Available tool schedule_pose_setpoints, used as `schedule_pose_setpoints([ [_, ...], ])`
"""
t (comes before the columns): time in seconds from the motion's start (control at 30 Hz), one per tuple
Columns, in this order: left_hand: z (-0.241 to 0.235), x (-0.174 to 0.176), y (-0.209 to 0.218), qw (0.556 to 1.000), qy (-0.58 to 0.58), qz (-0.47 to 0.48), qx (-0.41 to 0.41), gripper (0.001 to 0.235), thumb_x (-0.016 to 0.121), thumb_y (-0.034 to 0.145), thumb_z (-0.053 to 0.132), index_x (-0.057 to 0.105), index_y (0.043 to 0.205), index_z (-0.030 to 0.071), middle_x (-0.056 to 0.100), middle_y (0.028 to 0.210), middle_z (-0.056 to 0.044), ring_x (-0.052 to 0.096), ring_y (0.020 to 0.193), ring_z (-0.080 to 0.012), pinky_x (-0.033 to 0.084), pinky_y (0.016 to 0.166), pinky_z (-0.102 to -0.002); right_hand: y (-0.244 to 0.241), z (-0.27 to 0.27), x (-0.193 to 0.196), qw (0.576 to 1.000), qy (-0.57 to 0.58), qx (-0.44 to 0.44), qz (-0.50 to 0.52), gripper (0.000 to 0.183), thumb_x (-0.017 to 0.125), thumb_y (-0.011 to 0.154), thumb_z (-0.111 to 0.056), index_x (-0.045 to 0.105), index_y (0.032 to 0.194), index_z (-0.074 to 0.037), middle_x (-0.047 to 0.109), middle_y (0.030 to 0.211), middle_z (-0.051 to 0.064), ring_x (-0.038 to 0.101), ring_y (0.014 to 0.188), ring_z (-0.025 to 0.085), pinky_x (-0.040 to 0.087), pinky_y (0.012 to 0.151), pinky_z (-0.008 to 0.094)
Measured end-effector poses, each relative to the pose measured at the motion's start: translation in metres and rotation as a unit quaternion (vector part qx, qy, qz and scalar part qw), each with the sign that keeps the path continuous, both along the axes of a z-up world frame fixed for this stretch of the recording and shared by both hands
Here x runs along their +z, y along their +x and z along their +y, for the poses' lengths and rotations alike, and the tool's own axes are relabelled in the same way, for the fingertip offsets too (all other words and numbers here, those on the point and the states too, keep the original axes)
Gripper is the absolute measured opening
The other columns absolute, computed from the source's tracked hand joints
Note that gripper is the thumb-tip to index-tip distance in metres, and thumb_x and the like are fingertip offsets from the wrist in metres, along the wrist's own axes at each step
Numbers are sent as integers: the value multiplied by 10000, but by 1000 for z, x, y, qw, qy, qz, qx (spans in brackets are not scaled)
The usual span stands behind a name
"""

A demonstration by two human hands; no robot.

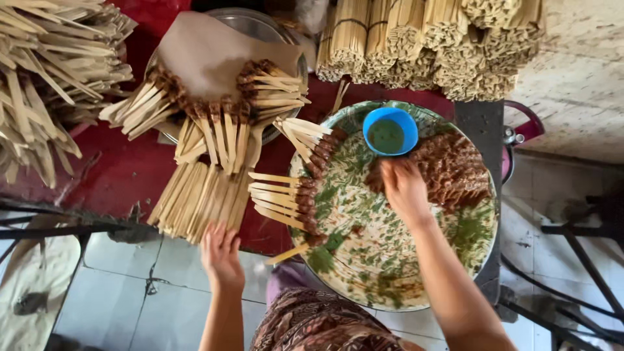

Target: The person coats skewers of meat in a thick paste by hand on a tray, moves to a grill to flip and manage multiple skewers already cooking, and returns to the tray to coat more meat skewers.

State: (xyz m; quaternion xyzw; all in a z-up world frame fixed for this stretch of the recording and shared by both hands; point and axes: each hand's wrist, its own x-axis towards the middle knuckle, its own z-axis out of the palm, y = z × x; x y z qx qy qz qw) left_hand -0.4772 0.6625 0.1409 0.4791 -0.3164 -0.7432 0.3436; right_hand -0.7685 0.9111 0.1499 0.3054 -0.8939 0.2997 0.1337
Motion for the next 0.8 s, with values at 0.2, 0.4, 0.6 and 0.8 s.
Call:
schedule_pose_setpoints([
  [0.2,51,31,42,986,56,-116,109,346,412,989,234,473,1310,121,538,1350,-99,565,1193,-267,437,1032,-376,-87,-72,16,837,449,66,-306,937,-92,758,-765,246,1524,-343,568,1331,94,116,1494,362,-184,1136,609],
  [0.4,49,0,102,981,-21,-154,118,236,474,1010,255,556,1199,139,622,1114,-46,603,908,-168,418,789,-289,-106,-83,37,825,442,87,-341,434,343,1053,-317,399,1356,-11,517,761,70,517,618,148,434,508,252],
  [0.6,32,15,90,975,-37,-217,24,245,519,991,179,588,1191,55,639,1079,-91,613,909,-175,460,741,-266,-108,-34,-4,951,109,-25,-289,291,512,1045,-309,663,928,-89,661,928,74,643,820,185,560,774,336],
  [0.8,-15,-22,77,971,-115,-210,19,203,603,921,209,627,1101,116,652,928,-1,612,829,-103,450,712,-220,16,37,-69,994,90,-5,56,168,501,1000,-79,585,909,35,595,942,216,572,855,364,492,766,458],
])
